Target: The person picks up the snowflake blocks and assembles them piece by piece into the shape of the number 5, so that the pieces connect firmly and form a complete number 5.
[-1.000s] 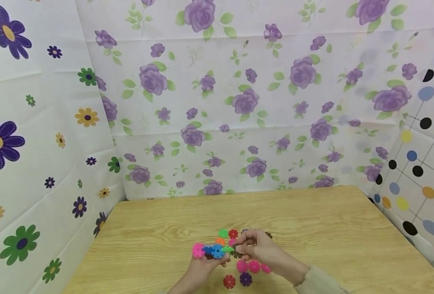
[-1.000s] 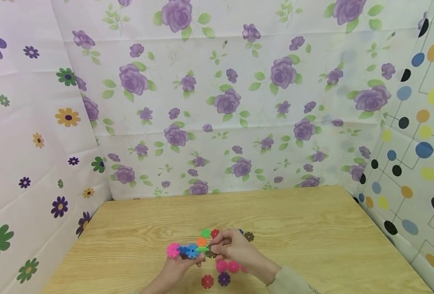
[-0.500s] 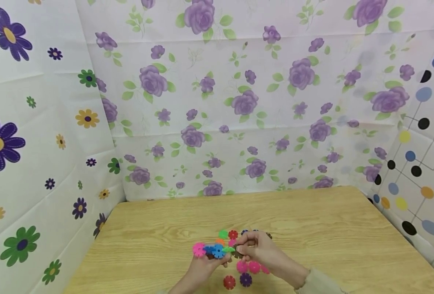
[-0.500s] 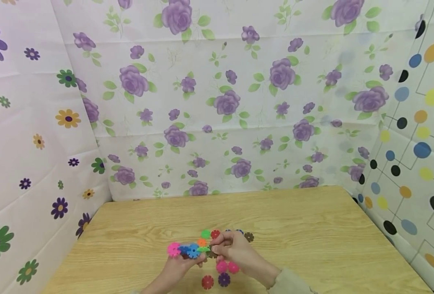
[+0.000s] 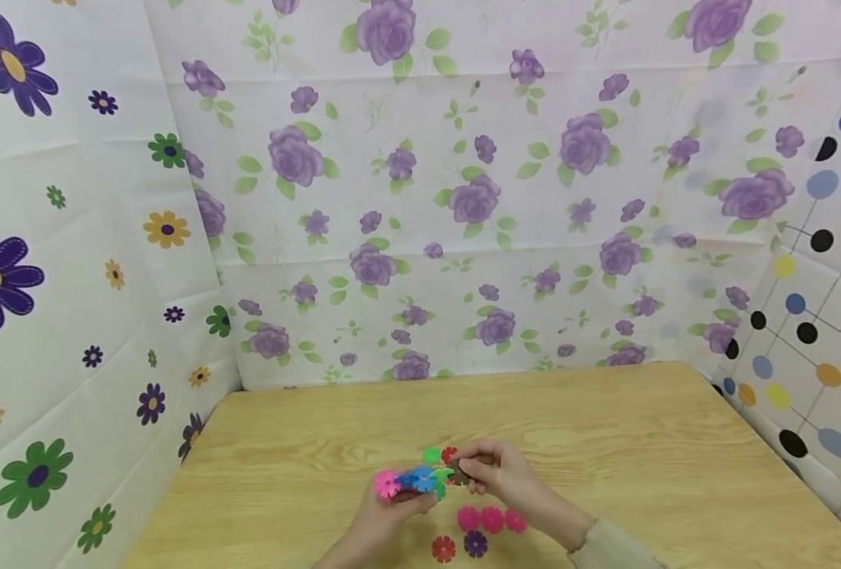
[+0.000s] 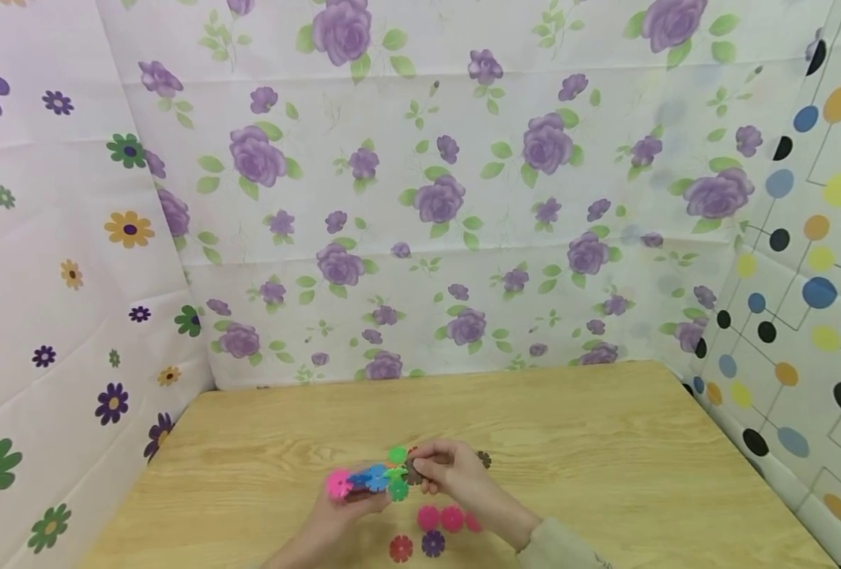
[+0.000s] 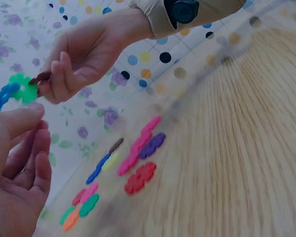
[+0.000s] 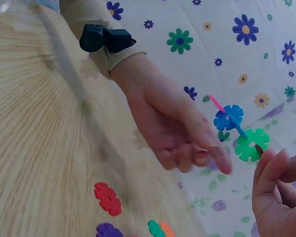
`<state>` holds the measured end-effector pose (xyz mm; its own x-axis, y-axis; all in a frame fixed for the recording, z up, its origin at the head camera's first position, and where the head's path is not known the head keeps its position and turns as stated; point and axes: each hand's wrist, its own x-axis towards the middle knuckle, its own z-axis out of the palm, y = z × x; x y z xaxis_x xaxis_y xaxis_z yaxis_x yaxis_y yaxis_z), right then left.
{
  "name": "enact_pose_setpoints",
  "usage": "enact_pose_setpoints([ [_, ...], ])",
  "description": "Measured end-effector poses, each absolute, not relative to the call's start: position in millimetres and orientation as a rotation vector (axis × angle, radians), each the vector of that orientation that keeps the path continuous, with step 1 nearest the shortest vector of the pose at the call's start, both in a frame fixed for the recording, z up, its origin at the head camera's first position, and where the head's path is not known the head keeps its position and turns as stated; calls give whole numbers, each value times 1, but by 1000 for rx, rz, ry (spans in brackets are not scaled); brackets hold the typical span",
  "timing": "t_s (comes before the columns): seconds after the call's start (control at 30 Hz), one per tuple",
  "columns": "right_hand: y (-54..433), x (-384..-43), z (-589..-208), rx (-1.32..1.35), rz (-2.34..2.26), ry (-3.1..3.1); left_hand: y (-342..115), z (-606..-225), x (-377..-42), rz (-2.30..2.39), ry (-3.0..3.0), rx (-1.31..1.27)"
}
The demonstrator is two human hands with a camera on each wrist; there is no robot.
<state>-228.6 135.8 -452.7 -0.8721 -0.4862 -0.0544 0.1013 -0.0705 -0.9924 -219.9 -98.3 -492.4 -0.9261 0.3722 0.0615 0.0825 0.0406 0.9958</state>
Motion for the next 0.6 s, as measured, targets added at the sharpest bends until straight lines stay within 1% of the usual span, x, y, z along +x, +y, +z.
enact_pose_setpoints([
  [0.13,143,-235,-454,-424,-1997,1824,-115,-496,-221,1938,2049,416],
  [0.27,148,-239,-455,-434,-1985,1835,-130,-492,-219,2018,1775,353],
  [0.43,150,-241,-458,-413,-1976,1816,-139,-486,-214,2017,1559,365],
  [0.6,152,-244,-462,-432,-1957,1810,-136,-488,-208,1864,1649,424],
])
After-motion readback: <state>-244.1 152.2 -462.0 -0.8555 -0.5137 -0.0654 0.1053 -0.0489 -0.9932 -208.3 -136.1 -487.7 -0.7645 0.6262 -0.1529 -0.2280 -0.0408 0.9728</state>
